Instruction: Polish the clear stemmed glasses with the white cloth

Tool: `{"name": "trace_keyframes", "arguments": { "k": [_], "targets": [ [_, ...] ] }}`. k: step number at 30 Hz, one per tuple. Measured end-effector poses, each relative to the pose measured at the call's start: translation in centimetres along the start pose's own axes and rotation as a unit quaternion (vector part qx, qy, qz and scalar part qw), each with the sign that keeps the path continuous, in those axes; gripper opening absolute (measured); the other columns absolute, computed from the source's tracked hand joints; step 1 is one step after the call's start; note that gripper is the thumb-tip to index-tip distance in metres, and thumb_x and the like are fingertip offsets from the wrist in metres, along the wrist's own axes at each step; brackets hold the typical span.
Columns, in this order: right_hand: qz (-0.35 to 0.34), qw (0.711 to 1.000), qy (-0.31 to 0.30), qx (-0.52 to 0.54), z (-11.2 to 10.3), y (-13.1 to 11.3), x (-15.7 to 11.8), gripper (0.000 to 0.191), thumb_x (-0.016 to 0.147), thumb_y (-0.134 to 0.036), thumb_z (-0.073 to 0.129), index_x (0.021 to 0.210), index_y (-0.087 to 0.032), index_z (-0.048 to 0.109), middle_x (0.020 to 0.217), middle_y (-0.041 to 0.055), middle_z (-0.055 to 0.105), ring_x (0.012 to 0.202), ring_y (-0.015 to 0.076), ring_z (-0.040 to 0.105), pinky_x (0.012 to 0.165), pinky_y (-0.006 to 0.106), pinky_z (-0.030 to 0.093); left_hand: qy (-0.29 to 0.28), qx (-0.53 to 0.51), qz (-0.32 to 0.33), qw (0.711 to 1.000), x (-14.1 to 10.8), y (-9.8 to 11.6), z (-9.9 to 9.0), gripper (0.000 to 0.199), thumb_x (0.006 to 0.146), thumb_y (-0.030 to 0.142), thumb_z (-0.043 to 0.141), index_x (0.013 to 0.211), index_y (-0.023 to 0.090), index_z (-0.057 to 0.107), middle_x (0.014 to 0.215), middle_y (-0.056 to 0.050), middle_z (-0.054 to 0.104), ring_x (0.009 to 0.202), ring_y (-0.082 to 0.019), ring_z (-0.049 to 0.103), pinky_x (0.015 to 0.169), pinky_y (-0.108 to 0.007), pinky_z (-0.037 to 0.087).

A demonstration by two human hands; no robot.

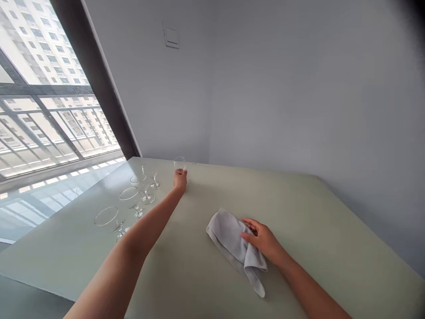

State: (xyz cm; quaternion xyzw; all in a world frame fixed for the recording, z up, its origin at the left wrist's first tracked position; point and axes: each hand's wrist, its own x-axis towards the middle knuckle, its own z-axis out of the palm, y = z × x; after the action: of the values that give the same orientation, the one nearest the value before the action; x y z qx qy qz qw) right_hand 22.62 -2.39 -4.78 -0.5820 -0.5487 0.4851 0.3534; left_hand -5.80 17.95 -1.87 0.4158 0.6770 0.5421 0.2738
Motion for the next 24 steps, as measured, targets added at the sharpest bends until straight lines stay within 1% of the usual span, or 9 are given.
{"name": "trace_keyframes", "arguments": {
  "k": [4,7,10,13,15,17,19,22,24],
  "targets": [
    [0.041,0.996,-0.029,0.076,-0.1,-0.7,-0.8,0.05,0.072,-0.05,0.058,0.109,-0.015,0.058,0.098,0.0095,0.064,0.095,0.0236,0.058,0.084,0.037,0.043,-0.126,-0.001,0.056,0.991,-6.3,0.4,1.2,0.016,0.072,0.025,0.057,0.086,0.019,0.055,0.074,0.001,0.057,0.064,-0.01,0.051,0.061,-0.022,0.039],
    [0.033,0.994,-0.064,0.077,0.1,-0.9,-1.6,0.038,0.068,-0.043,0.065,0.095,-0.017,0.063,0.091,0.0062,0.065,0.088,0.0213,0.059,0.078,0.033,0.044,-0.202,-0.003,0.103,0.974,-11.3,0.7,0.6,0.014,0.07,0.026,0.058,0.083,0.02,0.055,0.07,0.003,0.056,0.062,-0.01,0.049,0.06,-0.021,0.037],
    [0.018,0.992,-0.105,0.072,0.6,-1.3,-2.4,0.024,0.061,-0.035,0.072,0.073,-0.016,0.062,0.071,0.0006,0.062,0.067,0.0153,0.057,0.064,0.028,0.044,-0.254,0.025,0.153,0.955,-15.1,0.7,-0.7,0.011,0.074,0.028,0.053,0.083,0.021,0.054,0.065,0.004,0.053,0.058,-0.01,0.047,0.056,-0.021,0.036],
    [0.031,0.975,-0.11,0.193,0.8,-2.0,-2.8,0.024,0.061,-0.034,0.071,0.073,-0.016,0.06,0.065,-0.0011,0.059,0.058,0.0126,0.054,0.057,0.026,0.042,-0.24,0.086,0.222,0.941,-17.0,0.5,-2.0,0.01,0.077,0.028,0.05,0.084,0.021,0.054,0.07,0.002,0.055,0.066,-0.013,0.049,0.061,-0.024,0.038],
    [0.037,0.95,-0.084,0.298,0.8,-2.5,-3.0,0.027,0.064,-0.034,0.068,0.083,-0.017,0.06,0.067,0.0004,0.06,0.058,0.0136,0.055,0.057,0.027,0.044,-0.192,0.122,0.287,0.931,-17.5,0.3,-2.7,0.01,0.077,0.025,0.051,0.085,0.021,0.054,0.082,-0.001,0.059,0.079,-0.016,0.051,0.071,-0.028,0.04],
    [0.035,0.931,-0.038,0.362,0.5,-2.6,-2.9,0.027,0.065,-0.031,0.066,0.086,-0.017,0.059,0.067,0.0005,0.06,0.057,0.0137,0.055,0.056,0.026,0.044,-0.153,0.127,0.333,0.922,-17.5,0.0,-3.2,0.012,0.078,0.021,0.05,0.089,0.021,0.053,0.093,-0.003,0.06,0.089,-0.017,0.05,0.079,-0.031,0.039],
    [0.026,0.92,0.006,0.39,0.2,-2.5,-2.7,0.023,0.065,-0.027,0.066,0.085,-0.019,0.059,0.064,-0.0018,0.059,0.054,0.0121,0.054,0.054,0.024,0.043,-0.15,0.114,0.337,0.923,-17.4,-0.5,-3.5,0.014,0.08,0.02,0.046,0.093,0.022,0.052,0.096,-0.003,0.06,0.089,-0.016,0.052,0.079,-0.03,0.04],
    [0.011,0.912,0.056,0.406,-0.1,-2.0,-2.3,0.023,0.064,-0.02,0.064,0.086,-0.023,0.059,0.064,-0.0049,0.059,0.055,0.0109,0.054,0.054,0.023,0.044,-0.167,0.117,0.322,0.924,-17.1,-1.2,-3.5,0.011,0.083,0.023,0.042,0.09,0.021,0.05,0.087,-0.002,0.061,0.079,-0.016,0.054,0.071,-0.028,0.042],
    [0.011,0.908,0.086,0.41,-0.2,-1.8,-2.1,0.027,0.063,-0.02,0.064,0.089,-0.025,0.06,0.068,-0.0046,0.062,0.058,0.0123,0.057,0.056,0.024,0.045,-0.158,0.138,0.337,0.918,-16.8,-1.5,-3.4,0.011,0.084,0.026,0.042,0.091,0.02,0.048,0.082,-0.003,0.061,0.076,-0.017,0.054,0.069,-0.029,0.042]
  ]
}}
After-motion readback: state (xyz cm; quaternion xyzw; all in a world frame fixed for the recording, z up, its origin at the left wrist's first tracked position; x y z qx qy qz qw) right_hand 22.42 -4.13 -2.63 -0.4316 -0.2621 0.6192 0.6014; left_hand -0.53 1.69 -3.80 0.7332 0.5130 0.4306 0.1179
